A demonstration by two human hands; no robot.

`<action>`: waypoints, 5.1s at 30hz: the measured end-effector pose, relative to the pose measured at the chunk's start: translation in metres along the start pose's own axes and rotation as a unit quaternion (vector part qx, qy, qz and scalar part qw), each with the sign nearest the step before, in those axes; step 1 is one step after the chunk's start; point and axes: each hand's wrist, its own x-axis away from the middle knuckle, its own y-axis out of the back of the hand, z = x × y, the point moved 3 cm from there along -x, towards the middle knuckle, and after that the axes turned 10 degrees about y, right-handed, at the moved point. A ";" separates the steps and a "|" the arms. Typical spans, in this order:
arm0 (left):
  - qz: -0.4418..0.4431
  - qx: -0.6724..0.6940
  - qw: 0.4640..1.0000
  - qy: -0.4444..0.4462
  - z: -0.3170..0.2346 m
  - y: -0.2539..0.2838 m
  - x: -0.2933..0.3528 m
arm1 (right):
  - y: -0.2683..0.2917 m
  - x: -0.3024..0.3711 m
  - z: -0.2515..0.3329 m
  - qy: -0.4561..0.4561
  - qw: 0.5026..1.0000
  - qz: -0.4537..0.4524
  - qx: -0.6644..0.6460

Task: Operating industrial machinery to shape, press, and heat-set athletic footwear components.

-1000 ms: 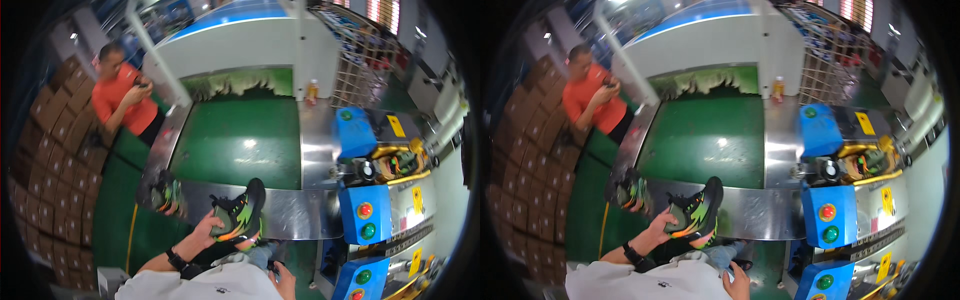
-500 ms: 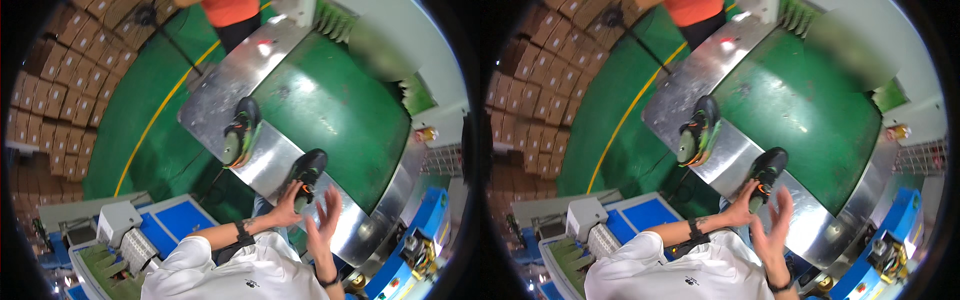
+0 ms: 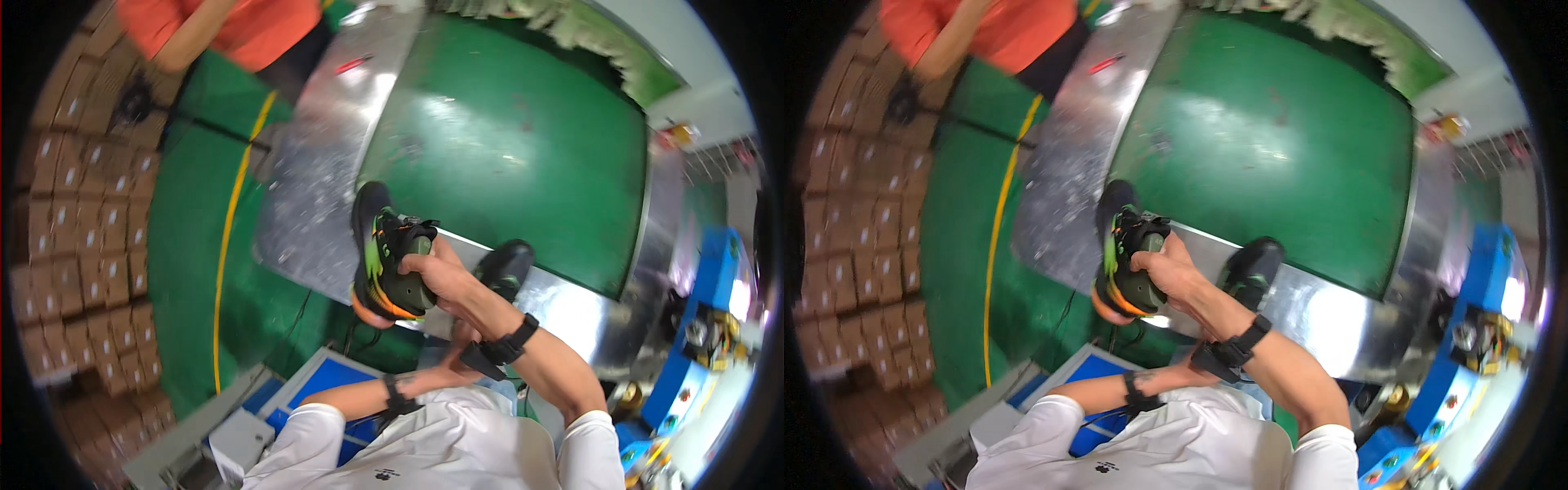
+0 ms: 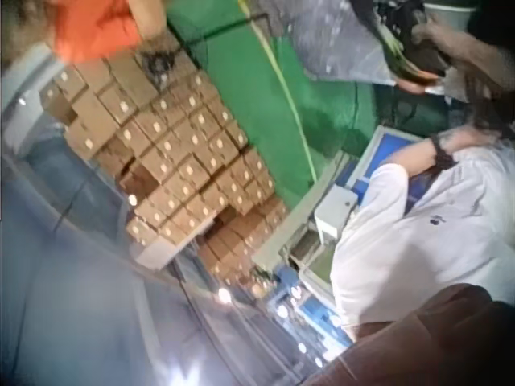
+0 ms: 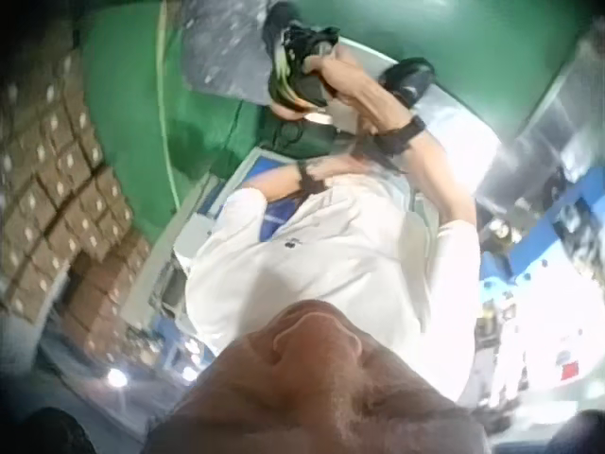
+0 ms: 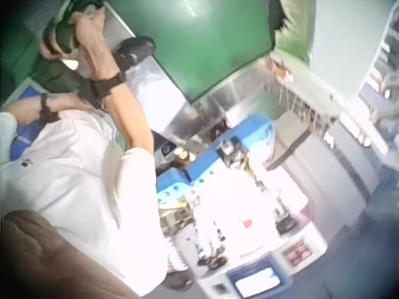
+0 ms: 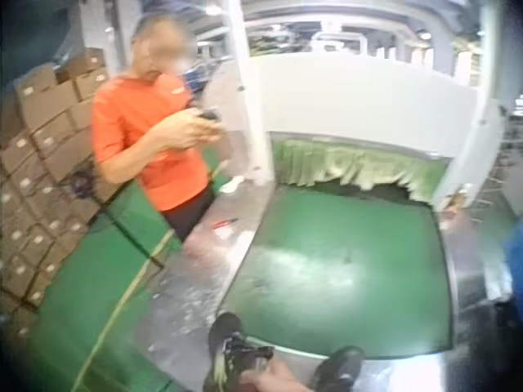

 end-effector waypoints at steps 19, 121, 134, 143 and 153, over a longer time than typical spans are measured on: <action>0.653 0.206 0.725 0.082 -0.217 0.050 -0.070 | -0.034 0.482 -0.117 0.524 0.516 -0.677 -0.038; -0.132 -0.196 0.944 0.231 0.032 -0.079 -0.037 | 0.404 0.272 -0.154 -0.058 0.749 -0.267 0.604; 0.028 -0.268 0.924 0.271 -0.018 -0.040 -0.047 | 0.398 0.275 -0.145 -0.065 0.746 -0.258 0.611; 0.090 -0.257 0.931 0.245 -0.043 -0.040 -0.065 | 0.389 0.285 -0.140 -0.061 0.752 -0.268 0.599; 0.083 -0.258 0.915 0.300 0.029 -0.061 -0.087 | 0.383 0.291 -0.130 -0.062 0.760 -0.269 0.589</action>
